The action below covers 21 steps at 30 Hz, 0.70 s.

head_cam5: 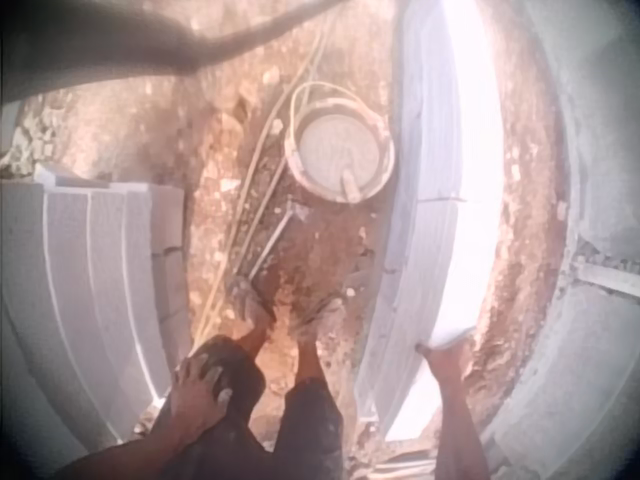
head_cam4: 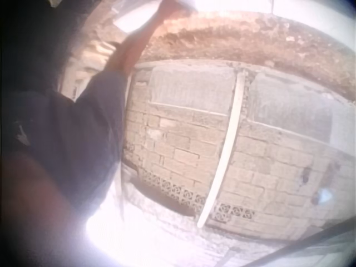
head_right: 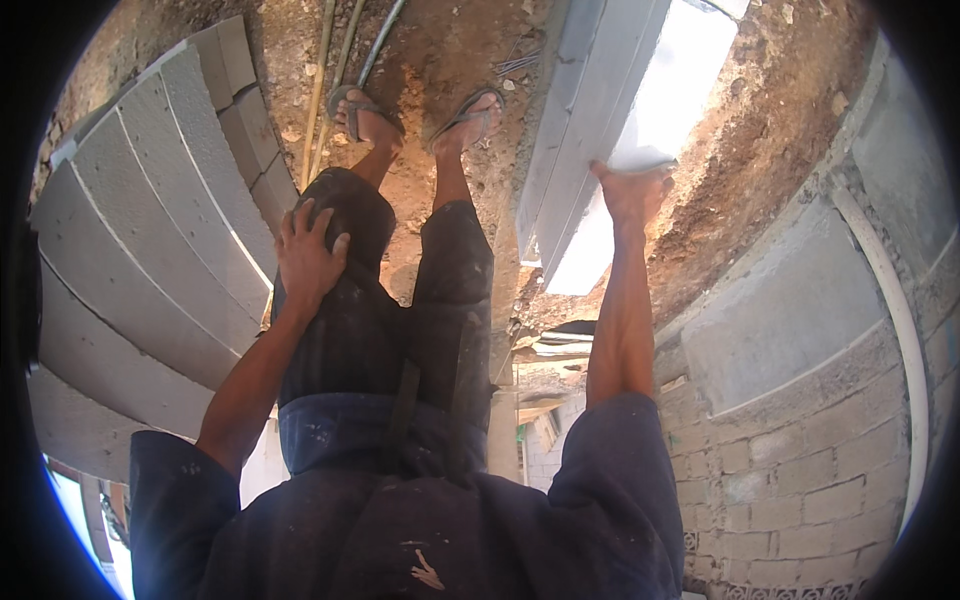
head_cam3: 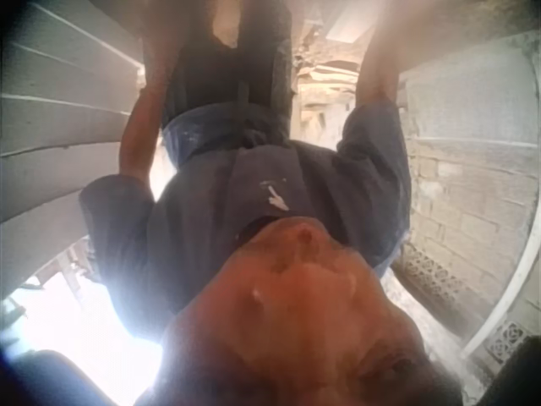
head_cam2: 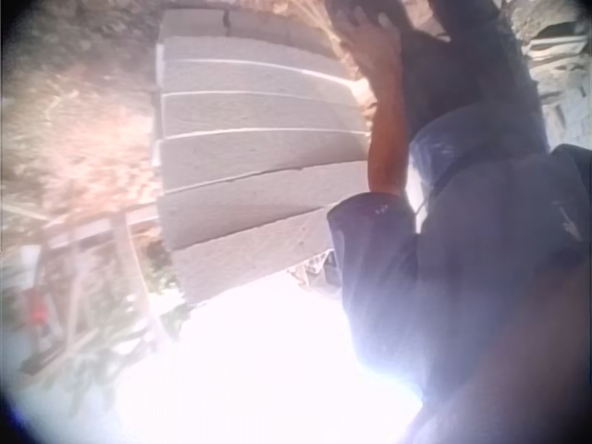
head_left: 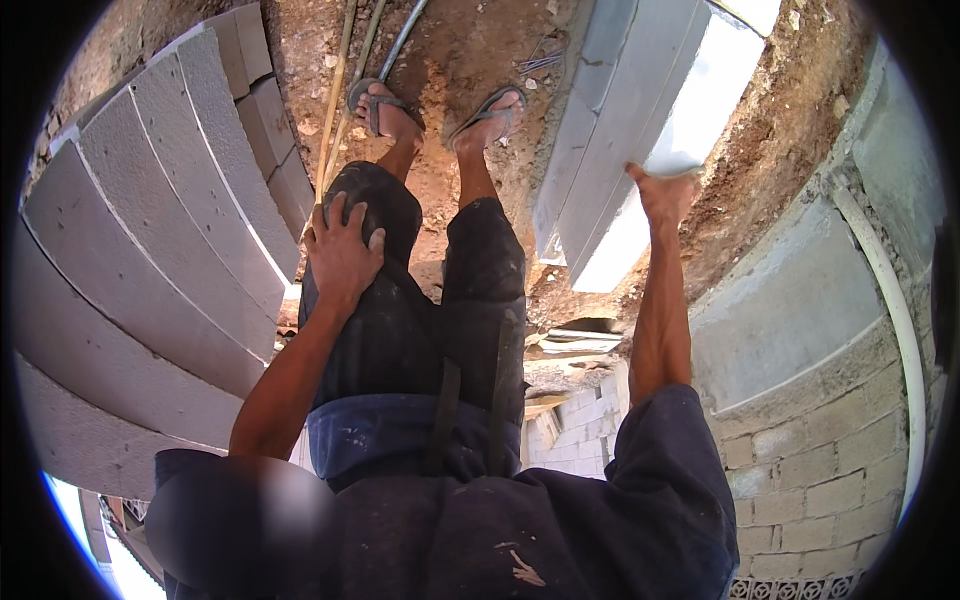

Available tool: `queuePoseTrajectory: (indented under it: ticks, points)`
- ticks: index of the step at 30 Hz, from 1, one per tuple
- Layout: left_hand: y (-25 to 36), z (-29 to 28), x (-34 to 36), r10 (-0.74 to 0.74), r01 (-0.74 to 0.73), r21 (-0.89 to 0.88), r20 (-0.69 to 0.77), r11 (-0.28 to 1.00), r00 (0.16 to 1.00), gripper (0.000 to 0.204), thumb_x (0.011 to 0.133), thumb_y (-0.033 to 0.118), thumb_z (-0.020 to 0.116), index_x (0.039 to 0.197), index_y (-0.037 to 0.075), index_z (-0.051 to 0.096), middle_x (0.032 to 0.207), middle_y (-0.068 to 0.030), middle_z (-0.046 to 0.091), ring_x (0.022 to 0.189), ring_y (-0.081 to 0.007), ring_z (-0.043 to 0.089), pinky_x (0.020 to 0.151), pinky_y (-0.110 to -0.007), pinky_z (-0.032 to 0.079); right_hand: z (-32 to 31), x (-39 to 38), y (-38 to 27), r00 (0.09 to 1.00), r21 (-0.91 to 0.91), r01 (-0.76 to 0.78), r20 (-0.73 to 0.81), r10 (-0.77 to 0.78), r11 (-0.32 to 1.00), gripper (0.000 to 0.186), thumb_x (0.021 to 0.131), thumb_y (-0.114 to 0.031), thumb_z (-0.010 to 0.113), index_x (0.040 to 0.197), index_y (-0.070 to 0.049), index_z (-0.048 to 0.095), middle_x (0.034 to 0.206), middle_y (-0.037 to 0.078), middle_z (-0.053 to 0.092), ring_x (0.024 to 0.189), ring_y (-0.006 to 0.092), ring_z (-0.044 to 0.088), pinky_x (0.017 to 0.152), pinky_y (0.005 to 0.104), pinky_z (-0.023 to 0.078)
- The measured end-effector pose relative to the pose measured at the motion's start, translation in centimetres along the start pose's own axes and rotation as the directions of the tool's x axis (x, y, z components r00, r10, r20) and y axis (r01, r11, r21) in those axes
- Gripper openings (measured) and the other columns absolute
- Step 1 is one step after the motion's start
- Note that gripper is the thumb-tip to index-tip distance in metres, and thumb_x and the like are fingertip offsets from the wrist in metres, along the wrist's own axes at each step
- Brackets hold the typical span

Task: The person applies mortar to white rectangular tiles using a trowel, places them along a curved wall base, and taps them into position with a hammer. The person repeats this process for multiple tiles, measuring and adjusting as needed.

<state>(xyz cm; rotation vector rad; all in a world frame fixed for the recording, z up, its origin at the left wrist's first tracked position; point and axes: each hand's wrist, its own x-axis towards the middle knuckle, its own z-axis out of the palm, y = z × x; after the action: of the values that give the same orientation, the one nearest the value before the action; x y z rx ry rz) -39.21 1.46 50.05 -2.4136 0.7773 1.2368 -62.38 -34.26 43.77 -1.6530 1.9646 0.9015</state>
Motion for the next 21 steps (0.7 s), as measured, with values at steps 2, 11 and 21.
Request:
queuePoseTrajectory:
  ticks: [2,11,21]
  points:
    - [-0.1,0.2,0.2,0.010,-0.010,0.012,-0.009,1.000,1.000,0.051,0.086,0.036,0.065,0.131,0.015,0.057,0.147,-0.0096,0.040,0.138,-0.0387,0.032,0.109,-0.057,0.031,0.2,0.1,0.1,0.998,-0.029,0.066,-0.020,-0.067,0.997,0.109,0.062,-0.044,0.086,0.135,0.020,0.034,0.132,0.035,0.044,0.132,0.0433,0.038,0.106,0.0474,0.042]
    - [-1.2,0.1,0.1,0.040,-0.040,0.001,0.005,0.999,0.999,0.051,0.086,0.037,0.065,0.130,0.013,0.057,0.146,-0.0111,0.041,0.137,-0.0376,0.032,0.107,-0.057,0.034,0.4,0.1,-0.2,0.998,-0.098,-0.004,-0.067,-0.003,0.995,0.143,0.056,-0.067,0.084,0.143,0.020,0.011,0.143,0.040,0.028,0.136,0.0483,0.033,0.109,0.0502,0.040]
    - [-3.5,1.6,0.9,-0.044,0.067,-0.220,0.105,0.973,0.993,0.050,0.087,0.037,0.064,0.129,0.010,0.058,0.138,-0.0118,0.050,0.130,-0.0338,0.044,0.102,-0.052,0.041,6.5,-6.7,-11.9,0.820,0.455,0.572,-0.350,-0.453,0.682,0.030,0.089,-0.029,0.068,0.099,0.000,0.067,0.091,0.018,0.067,0.086,0.0316,0.064,0.077,0.0464,0.048]
